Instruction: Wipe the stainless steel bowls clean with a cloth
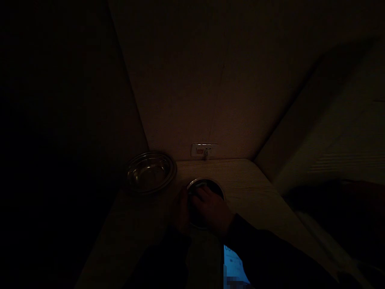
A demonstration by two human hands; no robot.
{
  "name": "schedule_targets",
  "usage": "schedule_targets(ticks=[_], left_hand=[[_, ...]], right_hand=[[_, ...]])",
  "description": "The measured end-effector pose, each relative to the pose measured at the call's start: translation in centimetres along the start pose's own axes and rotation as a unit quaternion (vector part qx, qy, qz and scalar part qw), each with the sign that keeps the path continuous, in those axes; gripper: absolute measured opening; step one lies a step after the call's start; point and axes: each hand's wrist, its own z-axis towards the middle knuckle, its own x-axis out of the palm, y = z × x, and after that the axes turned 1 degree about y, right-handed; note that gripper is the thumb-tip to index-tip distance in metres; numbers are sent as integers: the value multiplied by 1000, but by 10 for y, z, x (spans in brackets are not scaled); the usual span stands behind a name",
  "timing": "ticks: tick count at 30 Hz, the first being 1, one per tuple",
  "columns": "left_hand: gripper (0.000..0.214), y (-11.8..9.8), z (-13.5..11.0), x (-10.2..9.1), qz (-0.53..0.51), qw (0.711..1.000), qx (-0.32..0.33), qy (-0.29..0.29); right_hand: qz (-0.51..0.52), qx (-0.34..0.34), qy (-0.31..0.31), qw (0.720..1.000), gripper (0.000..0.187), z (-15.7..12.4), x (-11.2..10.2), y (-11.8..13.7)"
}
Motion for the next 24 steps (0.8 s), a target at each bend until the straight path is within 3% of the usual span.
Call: schedule_targets(ticks=[6, 12, 17, 24], left_hand=[[31, -1, -2, 7, 87, 996, 12, -26], [38, 5, 0, 6, 98, 995, -18, -24], [44, 6, 4, 3, 108, 994, -29, -13], [39, -7, -5, 11, 113, 992, -49, -14]], right_hand=[[-33, 88, 19, 995, 26, -10, -15, -1], [80, 3, 55, 995, 18, -13, -12, -7], [153, 29, -32, 987, 19, 2, -2, -10], [133, 95, -140, 977, 26, -9, -3, -14]])
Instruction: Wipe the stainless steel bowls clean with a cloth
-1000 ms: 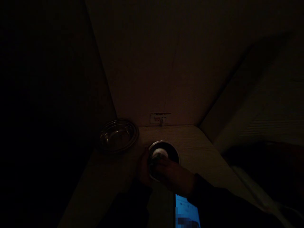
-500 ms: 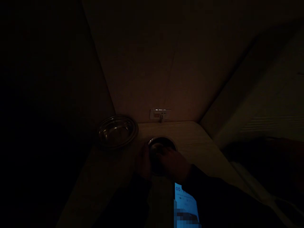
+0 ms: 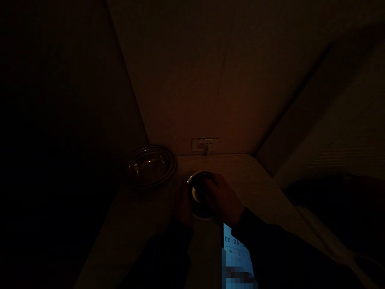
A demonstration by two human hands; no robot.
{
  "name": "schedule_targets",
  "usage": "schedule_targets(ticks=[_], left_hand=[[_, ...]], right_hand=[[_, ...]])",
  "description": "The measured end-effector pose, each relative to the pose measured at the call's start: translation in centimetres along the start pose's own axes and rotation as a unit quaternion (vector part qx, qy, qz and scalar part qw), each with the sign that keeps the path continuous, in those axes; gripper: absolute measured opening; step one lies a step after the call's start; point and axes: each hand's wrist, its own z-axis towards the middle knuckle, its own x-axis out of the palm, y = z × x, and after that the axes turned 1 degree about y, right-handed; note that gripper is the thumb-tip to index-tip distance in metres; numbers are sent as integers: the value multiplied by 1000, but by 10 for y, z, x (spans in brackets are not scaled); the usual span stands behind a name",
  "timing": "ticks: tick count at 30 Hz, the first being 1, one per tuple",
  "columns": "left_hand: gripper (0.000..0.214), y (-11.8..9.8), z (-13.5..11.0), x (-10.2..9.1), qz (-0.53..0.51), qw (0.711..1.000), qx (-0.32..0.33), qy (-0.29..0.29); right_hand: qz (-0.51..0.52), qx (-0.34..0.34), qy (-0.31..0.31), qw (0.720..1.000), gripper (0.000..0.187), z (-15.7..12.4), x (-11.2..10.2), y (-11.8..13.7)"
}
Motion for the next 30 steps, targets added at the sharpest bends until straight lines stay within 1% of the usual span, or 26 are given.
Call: schedule_targets(ticks=[3, 6, 8, 11, 13, 15, 18, 23, 27, 30], left_hand=[[33, 5, 1, 0, -6, 1000, 4, -7], [33, 14, 7, -4, -22, 999, 4, -31], [33, 18, 10, -5, -41, 998, 5, -39], [30, 18, 9, -5, -54, 997, 31, -38], [30, 15, 7, -3, -59, 997, 45, -34], [32, 12, 5, -1, -61, 997, 44, -33], [36, 6, 3, -1, -53, 998, 35, -27], [35, 2, 3, -3, -8, 998, -10, -59], [28, 9, 8, -6, -17, 998, 23, -49], [26, 15, 12, -4, -23, 998, 32, -59]], right_hand=[[2, 16, 0, 1000, 24, -1, 12, 8], [7, 0, 29, 1000, 26, -1, 21, 17], [-2, -36, 74, 997, 23, -3, 18, 18], [-42, -90, 148, 984, 16, -7, 5, 12], [-83, -102, 170, 977, 16, -9, -3, 7], [-124, -95, 170, 973, 20, -10, -6, 4], [-161, -79, 162, 970, 22, -11, -3, 4], [-151, -111, 165, 968, 19, -9, 10, 12], [-165, -95, 126, 974, 23, 3, 16, 17], [-187, -69, 104, 974, 26, 10, 13, 16]])
